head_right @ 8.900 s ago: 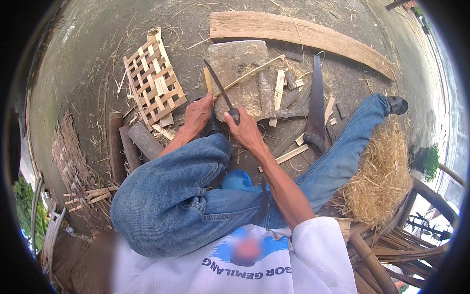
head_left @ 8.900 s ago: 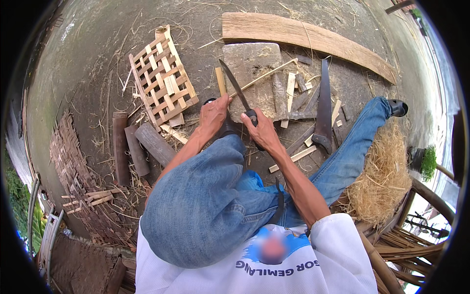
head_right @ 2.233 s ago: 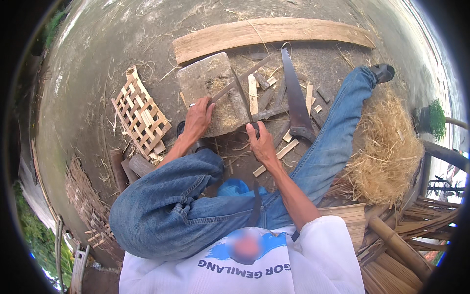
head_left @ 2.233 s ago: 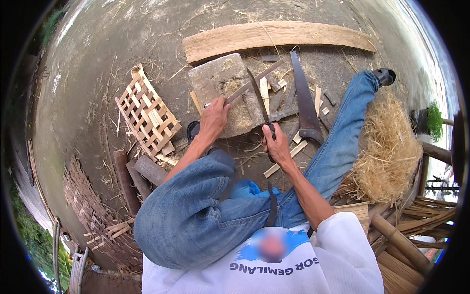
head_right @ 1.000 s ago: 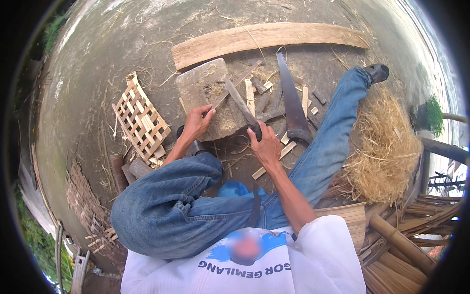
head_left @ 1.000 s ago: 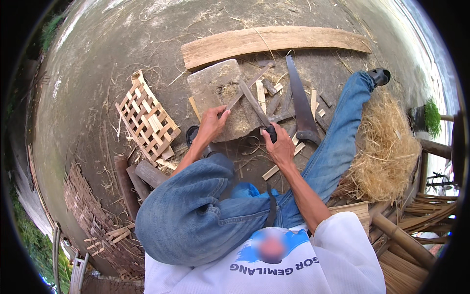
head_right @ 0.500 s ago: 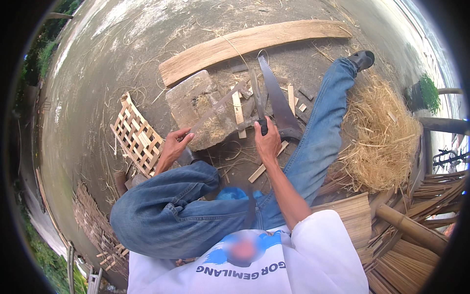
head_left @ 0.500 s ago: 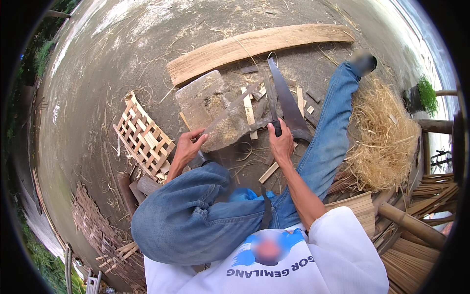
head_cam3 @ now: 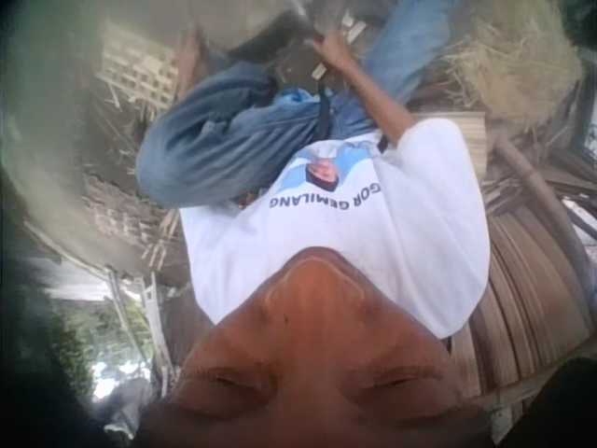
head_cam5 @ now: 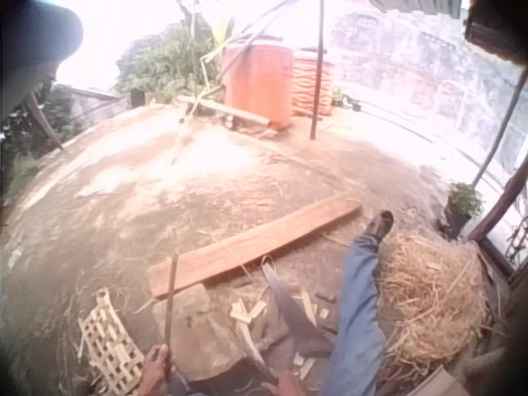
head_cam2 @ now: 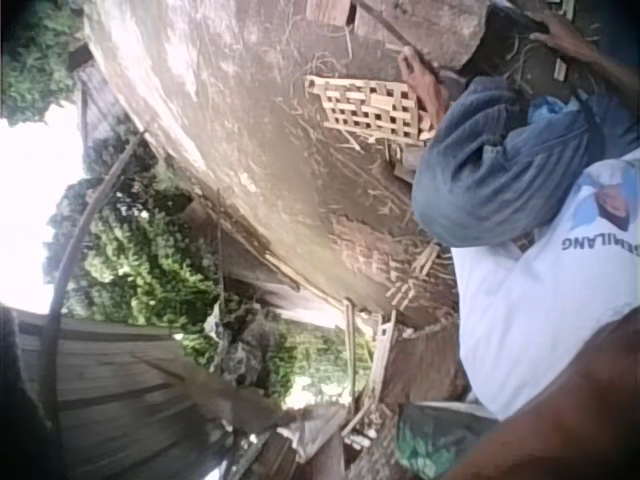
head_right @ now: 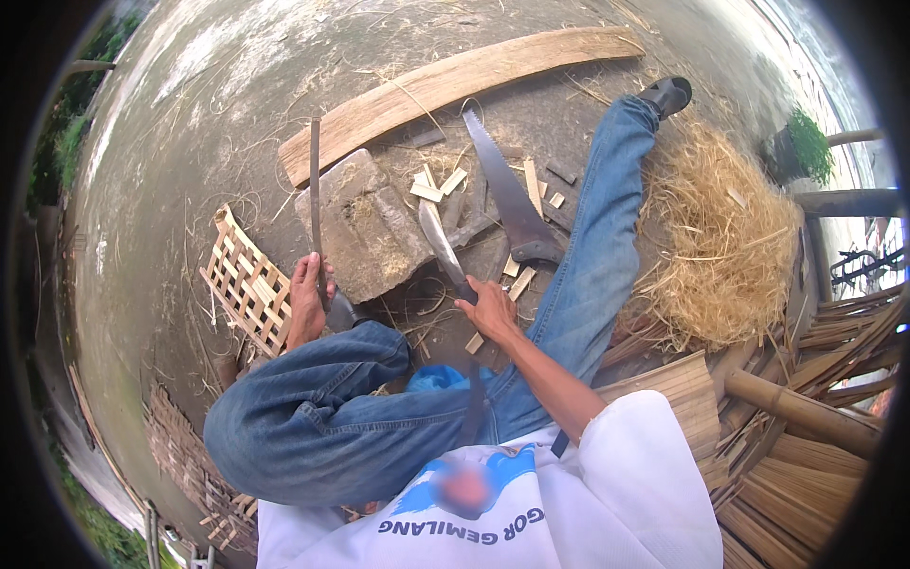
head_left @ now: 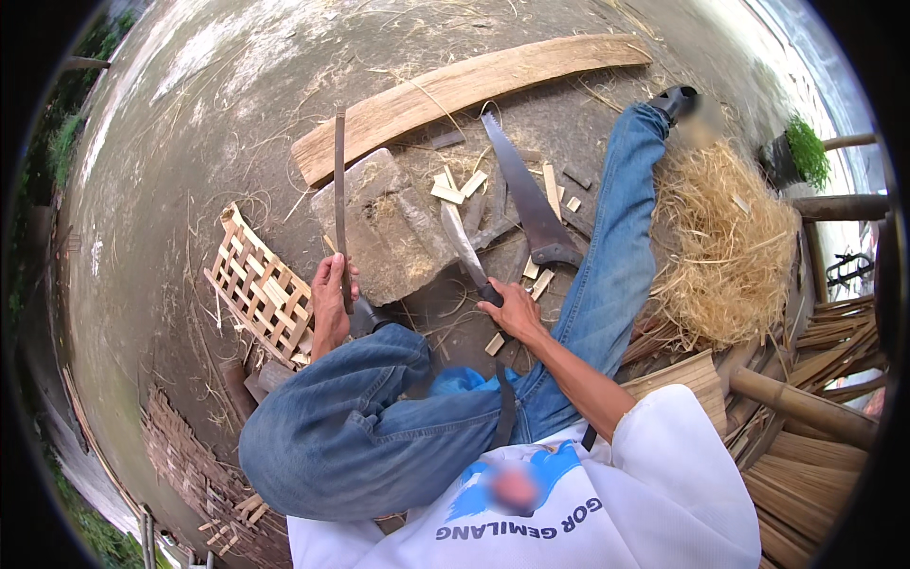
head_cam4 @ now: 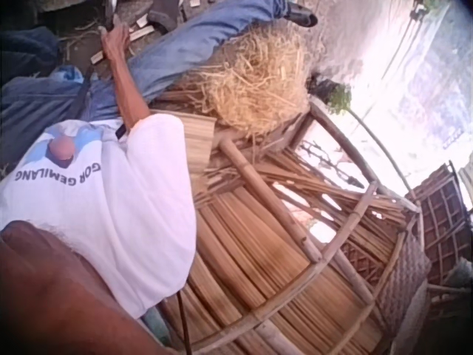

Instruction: The person sits on the ground and uses a hand saw to cut thin wooden strips into smaller pieces. They repeatedly position the strips on a stone block, saw them, and inspect the cut pieces.

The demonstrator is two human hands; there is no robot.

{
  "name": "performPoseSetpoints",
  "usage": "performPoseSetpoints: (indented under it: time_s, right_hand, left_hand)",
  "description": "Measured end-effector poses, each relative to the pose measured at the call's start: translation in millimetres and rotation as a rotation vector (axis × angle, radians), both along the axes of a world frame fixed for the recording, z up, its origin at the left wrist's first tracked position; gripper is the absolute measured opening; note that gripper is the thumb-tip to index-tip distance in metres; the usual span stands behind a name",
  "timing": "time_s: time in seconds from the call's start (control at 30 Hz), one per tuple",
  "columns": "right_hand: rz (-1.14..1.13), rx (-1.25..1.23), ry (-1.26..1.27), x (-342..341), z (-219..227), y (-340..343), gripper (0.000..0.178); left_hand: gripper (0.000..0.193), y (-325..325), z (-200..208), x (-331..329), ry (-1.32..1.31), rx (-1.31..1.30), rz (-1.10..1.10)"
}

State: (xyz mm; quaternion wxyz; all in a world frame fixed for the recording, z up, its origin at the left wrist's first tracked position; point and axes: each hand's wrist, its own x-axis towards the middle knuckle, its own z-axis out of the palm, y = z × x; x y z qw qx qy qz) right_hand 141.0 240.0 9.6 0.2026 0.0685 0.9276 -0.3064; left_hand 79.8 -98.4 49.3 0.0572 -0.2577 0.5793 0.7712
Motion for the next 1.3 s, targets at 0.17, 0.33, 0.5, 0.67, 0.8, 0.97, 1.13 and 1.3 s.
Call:
performPoseSetpoints:
  time_s: [0.17,0.33,0.5,0.67,0.8,0.97,1.13,1.3]
  right_hand:
    - [-0.084,-0.023,0.054,-21.5,0.4,8.4,0.043]
    - [-0.606,-0.438,-0.080,-88.9,-47.1,13.3,0.042]
    - [-1.037,-0.521,-0.375,-131.9,-83.0,-16.1,0.040]
    - [-1.111,-0.547,-0.254,-132.1,-123.0,-6.7,0.035]
    - [-1.037,-0.726,-0.244,-123.2,-98.2,-17.1,0.030]
    - [-1.081,-0.947,-0.222,-130.8,-92.8,-11.9,0.022]
    - [-0.916,-0.898,-0.140,-130.1,-82.2,-15.7,0.018]
    - [-0.879,-0.997,-0.073,-121.1,-79.9,-13.4,0.017]
  left_hand:
    - [0.033,-2.2,-6.7,4.3,-0.112,0.023,0.003]
    - [0.035,2.7,-10.4,6.1,-0.114,-0.034,-0.030]
    - [0.044,11.5,2.5,8.9,-0.056,-0.091,-0.048]
    - [0.048,17.2,-1.1,6.3,-0.057,-0.144,-0.084]
    - [0.048,13.4,0.9,10.7,-0.050,-0.177,-0.078]
    - [0.047,22.3,7.5,5.6,-0.059,-0.206,-0.096]
    - [0.043,22.7,7.8,8.1,-0.056,-0.188,-0.063]
    - [0.044,25.8,4.7,5.3,-0.054,-0.183,-0.073]
